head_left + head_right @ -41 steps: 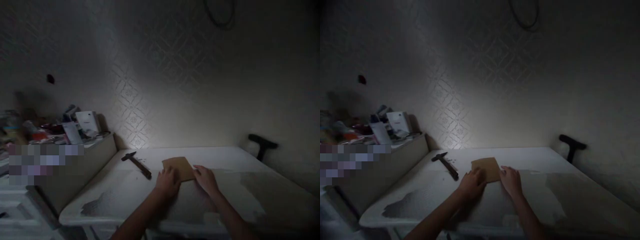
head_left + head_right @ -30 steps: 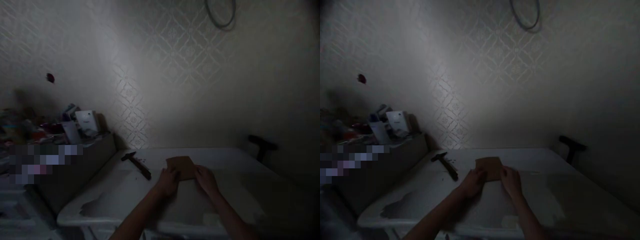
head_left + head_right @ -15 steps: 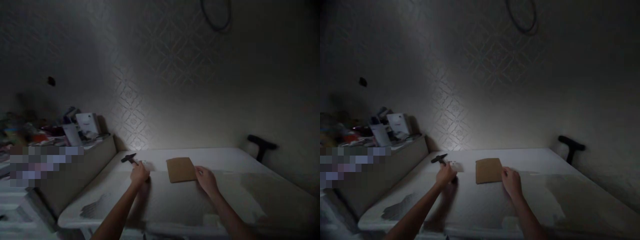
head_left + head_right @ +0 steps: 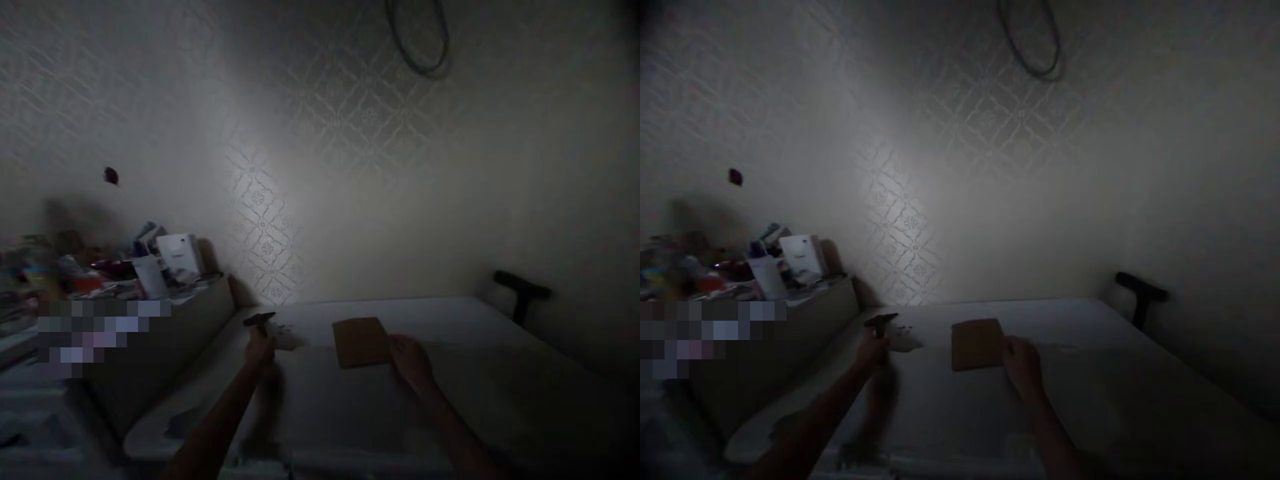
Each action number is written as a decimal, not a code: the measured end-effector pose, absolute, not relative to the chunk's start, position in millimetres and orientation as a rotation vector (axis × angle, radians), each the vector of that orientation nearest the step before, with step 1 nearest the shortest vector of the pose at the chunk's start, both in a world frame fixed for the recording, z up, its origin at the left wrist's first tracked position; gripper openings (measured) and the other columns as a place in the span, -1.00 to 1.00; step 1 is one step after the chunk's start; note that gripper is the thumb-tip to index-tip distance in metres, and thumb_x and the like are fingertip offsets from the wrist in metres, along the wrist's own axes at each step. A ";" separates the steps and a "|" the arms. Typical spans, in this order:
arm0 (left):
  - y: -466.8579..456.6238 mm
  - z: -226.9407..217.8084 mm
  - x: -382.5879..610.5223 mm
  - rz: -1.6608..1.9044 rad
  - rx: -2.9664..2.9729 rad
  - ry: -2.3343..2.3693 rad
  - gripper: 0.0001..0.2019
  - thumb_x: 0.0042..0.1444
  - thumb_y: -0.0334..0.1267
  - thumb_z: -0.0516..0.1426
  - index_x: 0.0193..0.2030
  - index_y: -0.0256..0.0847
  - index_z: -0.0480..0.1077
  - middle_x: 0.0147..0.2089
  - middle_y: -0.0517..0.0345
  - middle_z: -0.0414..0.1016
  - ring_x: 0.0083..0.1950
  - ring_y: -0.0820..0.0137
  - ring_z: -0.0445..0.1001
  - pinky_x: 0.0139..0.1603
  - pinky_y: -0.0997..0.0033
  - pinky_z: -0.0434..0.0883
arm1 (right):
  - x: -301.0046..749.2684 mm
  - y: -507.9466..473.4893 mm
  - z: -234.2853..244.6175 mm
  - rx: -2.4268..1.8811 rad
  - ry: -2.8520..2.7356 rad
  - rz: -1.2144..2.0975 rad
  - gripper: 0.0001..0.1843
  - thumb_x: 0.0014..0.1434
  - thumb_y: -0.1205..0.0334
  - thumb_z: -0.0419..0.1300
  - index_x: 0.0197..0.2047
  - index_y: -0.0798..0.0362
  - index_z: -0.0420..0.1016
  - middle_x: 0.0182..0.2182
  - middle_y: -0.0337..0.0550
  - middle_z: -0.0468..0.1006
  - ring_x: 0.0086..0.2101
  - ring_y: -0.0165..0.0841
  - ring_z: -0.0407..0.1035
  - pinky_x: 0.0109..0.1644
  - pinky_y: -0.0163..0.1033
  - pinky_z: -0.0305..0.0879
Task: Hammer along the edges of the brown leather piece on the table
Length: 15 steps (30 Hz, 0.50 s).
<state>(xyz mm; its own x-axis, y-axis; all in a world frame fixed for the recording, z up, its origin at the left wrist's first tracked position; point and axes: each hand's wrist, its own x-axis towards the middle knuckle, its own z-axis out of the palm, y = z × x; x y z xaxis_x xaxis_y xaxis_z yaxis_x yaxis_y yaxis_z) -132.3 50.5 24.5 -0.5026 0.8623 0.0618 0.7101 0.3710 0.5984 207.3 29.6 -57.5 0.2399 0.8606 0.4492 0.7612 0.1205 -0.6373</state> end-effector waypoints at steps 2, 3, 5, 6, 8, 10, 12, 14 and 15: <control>46.1 24.3 -126.5 0.847 1.386 2.356 -0.51 0.15 -0.28 0.08 0.22 -0.26 0.11 0.02 -0.13 0.53 0.05 0.12 0.51 -0.02 0.24 0.43 | 207.2 31.2 -59.2 -1.637 -1.524 0.152 -0.62 0.20 0.21 -0.04 -0.18 -0.01 0.61 -0.22 -0.09 0.65 -0.19 -0.26 0.52 -0.08 -0.26 0.35; 44.3 24.2 -122.0 0.851 1.394 2.339 -0.48 0.14 -0.27 0.10 0.23 -0.25 0.10 0.02 -0.12 0.53 0.05 0.12 0.51 -0.03 0.24 0.43 | 207.2 31.9 -60.1 -1.629 -1.518 0.154 -0.61 0.21 0.20 -0.06 -0.17 0.00 0.61 -0.21 -0.07 0.65 -0.18 -0.26 0.52 -0.07 -0.25 0.35; 42.4 24.1 -110.5 0.864 1.440 2.279 -0.45 0.12 -0.26 0.12 0.24 -0.24 0.08 0.02 -0.10 0.52 0.03 0.15 0.52 -0.08 0.28 0.44 | 206.9 32.8 -61.6 -1.614 -1.508 0.161 -0.59 0.22 0.19 -0.07 -0.15 0.04 0.60 -0.19 -0.04 0.64 -0.16 -0.24 0.52 -0.04 -0.23 0.35; 42.2 24.1 -103.6 0.876 1.471 2.236 -0.46 0.12 -0.28 0.11 0.24 -0.24 0.09 0.00 -0.09 0.53 -0.01 0.17 0.53 -0.12 0.30 0.44 | 206.8 33.0 -62.0 -1.608 -1.505 0.170 -0.59 0.22 0.19 -0.07 -0.15 0.05 0.60 -0.18 -0.02 0.64 -0.16 -0.24 0.52 -0.04 -0.22 0.35; 42.7 24.1 -87.5 0.906 1.515 2.142 -0.50 0.13 -0.33 0.08 0.22 -0.21 0.10 -0.05 -0.05 0.54 -0.11 0.22 0.56 -0.19 0.33 0.45 | 206.4 32.8 -62.3 -1.610 -1.485 0.191 -0.58 0.22 0.17 -0.07 -0.13 0.06 0.59 -0.18 -0.01 0.63 -0.17 -0.23 0.51 -0.04 -0.21 0.35; 43.6 24.2 -68.3 0.946 1.552 2.039 -0.51 0.11 -0.39 0.07 0.20 -0.17 0.12 -0.09 0.01 0.56 -0.21 0.29 0.57 -0.26 0.35 0.46 | 205.9 32.4 -62.0 -1.620 -1.461 0.204 -0.57 0.21 0.15 -0.07 -0.10 0.07 0.58 -0.18 0.01 0.63 -0.15 -0.21 0.51 -0.03 -0.18 0.36; 43.9 24.0 -46.2 0.979 1.583 1.906 -0.50 0.06 -0.44 0.08 0.18 -0.15 0.15 -0.11 0.05 0.56 -0.29 0.35 0.57 -0.30 0.40 0.46 | 205.2 32.4 -61.9 -1.625 -1.423 0.205 -0.56 0.20 0.16 -0.07 -0.07 0.08 0.57 -0.17 0.04 0.62 -0.14 -0.19 0.50 -0.01 -0.15 0.36; 43.6 22.4 -22.3 0.988 1.593 1.763 -0.50 0.07 -0.43 0.09 0.18 -0.16 0.14 -0.16 0.08 0.57 -0.32 0.37 0.56 -0.32 0.42 0.46 | 204.7 33.3 -62.7 -1.608 -1.377 0.207 -0.54 0.18 0.16 -0.07 -0.04 0.12 0.55 -0.13 0.08 0.61 -0.12 -0.17 0.50 0.02 -0.12 0.36; 43.2 20.8 -10.2 0.995 1.597 1.687 -0.50 0.07 -0.40 0.10 0.18 -0.17 0.14 -0.17 0.09 0.57 -0.29 0.37 0.56 -0.29 0.43 0.47 | 204.5 34.2 -63.5 -1.591 -1.352 0.216 -0.53 0.18 0.15 -0.07 -0.02 0.14 0.54 -0.11 0.09 0.60 -0.10 -0.17 0.49 0.04 -0.11 0.35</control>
<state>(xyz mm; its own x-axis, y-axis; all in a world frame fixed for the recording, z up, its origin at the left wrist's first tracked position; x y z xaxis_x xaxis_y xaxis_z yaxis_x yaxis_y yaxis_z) -10.2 43.2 20.8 -0.0915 0.9935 0.0677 0.5396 -0.0076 0.8419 204.5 34.2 -63.5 0.3602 0.8233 0.4387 0.6454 0.1197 -0.7544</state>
